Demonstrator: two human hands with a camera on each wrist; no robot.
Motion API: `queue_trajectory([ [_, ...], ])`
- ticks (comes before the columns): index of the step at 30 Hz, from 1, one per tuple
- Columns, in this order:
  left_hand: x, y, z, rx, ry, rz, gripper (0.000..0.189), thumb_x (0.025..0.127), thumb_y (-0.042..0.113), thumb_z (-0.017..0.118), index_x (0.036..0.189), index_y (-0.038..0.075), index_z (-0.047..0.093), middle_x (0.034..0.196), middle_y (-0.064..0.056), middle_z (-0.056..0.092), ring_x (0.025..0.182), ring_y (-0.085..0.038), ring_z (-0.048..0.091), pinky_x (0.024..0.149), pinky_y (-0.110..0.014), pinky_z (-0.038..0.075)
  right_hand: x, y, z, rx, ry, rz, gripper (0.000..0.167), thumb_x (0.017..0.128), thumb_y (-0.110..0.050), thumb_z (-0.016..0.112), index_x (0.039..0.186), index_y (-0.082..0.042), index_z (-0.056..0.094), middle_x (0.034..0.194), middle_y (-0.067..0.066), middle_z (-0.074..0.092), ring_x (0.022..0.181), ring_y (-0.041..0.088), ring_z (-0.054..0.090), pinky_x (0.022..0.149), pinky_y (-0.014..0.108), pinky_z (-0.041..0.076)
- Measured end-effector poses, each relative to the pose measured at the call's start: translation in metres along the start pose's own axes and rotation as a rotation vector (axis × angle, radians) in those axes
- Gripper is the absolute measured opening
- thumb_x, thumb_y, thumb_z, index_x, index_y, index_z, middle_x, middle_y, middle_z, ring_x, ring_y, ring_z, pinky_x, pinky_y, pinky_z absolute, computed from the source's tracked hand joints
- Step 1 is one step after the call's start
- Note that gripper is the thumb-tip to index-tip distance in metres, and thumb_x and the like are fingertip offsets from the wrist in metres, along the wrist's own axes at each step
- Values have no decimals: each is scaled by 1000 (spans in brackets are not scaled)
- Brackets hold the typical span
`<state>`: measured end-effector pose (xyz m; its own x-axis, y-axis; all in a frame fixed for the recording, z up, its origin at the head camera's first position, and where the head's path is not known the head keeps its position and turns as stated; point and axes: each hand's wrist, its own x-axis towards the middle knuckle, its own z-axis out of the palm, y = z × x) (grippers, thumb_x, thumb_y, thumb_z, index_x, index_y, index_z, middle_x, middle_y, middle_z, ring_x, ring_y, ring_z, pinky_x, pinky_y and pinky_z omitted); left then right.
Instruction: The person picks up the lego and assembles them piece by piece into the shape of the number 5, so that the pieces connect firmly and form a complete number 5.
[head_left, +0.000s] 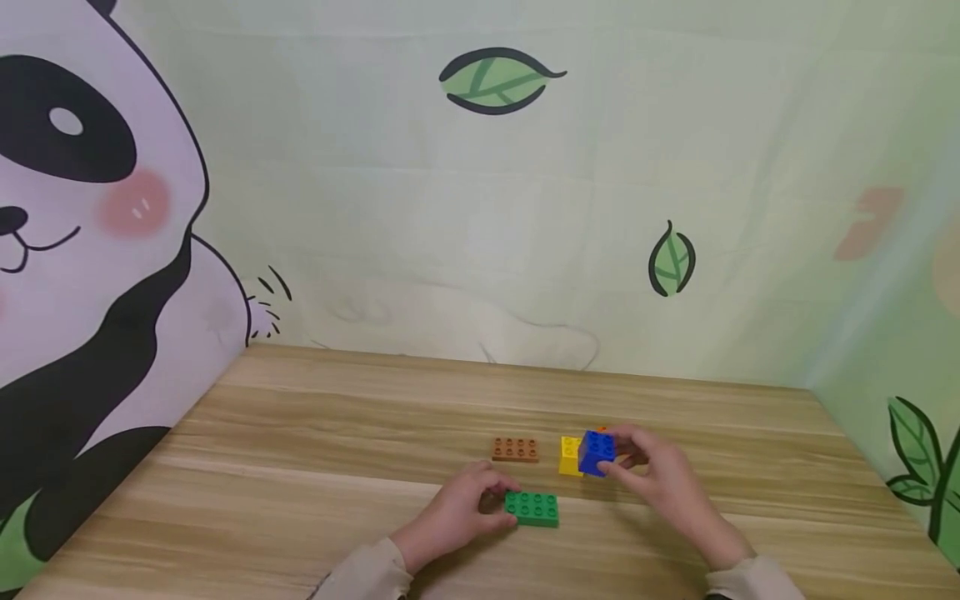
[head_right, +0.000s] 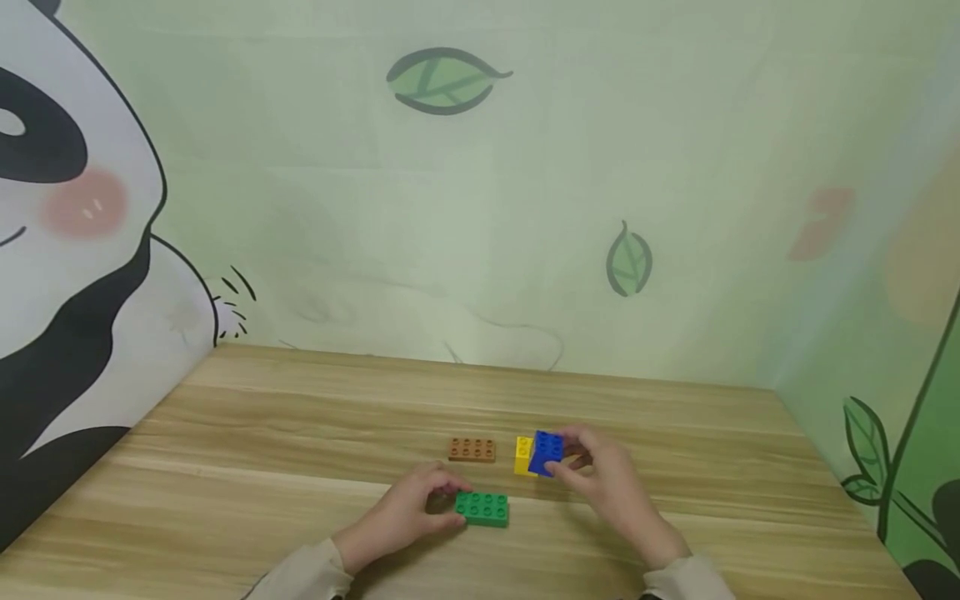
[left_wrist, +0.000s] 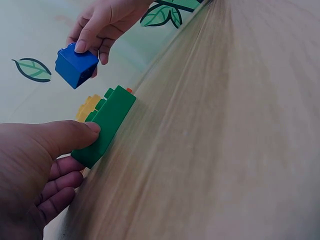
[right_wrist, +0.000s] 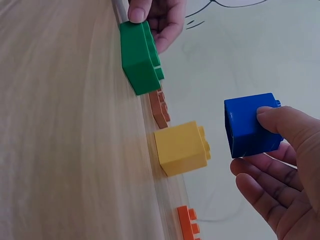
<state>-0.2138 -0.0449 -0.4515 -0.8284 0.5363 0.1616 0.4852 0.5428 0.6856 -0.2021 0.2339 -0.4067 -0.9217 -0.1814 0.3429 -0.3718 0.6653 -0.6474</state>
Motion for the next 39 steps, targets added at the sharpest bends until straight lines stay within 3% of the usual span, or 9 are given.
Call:
queue_trajectory([
  [22,-1,2,0,2,13,18,32,78,24,79,108,17,69,100,5,62,94,-10,55,86,-25,47,-5,-15,17,46,-108,-48,40,85,-17,72,120,-1,61,100,10,70,84,12,65,72,21,55],
  [28,-1,1,-1,-4,7,-5,31,79,25,78,109,18,69,101,7,62,95,-8,55,87,-25,48,-6,-15,27,42,-150,-60,39,87,-19,71,121,-3,61,101,10,70,84,10,64,73,21,55],
  [39,-1,1,-1,-16,9,15,31,79,24,78,109,18,68,101,5,63,96,-11,56,87,-25,48,-9,-19,35,59,-150,-116,37,86,-20,71,117,-3,62,103,9,70,83,10,64,72,23,56],
])
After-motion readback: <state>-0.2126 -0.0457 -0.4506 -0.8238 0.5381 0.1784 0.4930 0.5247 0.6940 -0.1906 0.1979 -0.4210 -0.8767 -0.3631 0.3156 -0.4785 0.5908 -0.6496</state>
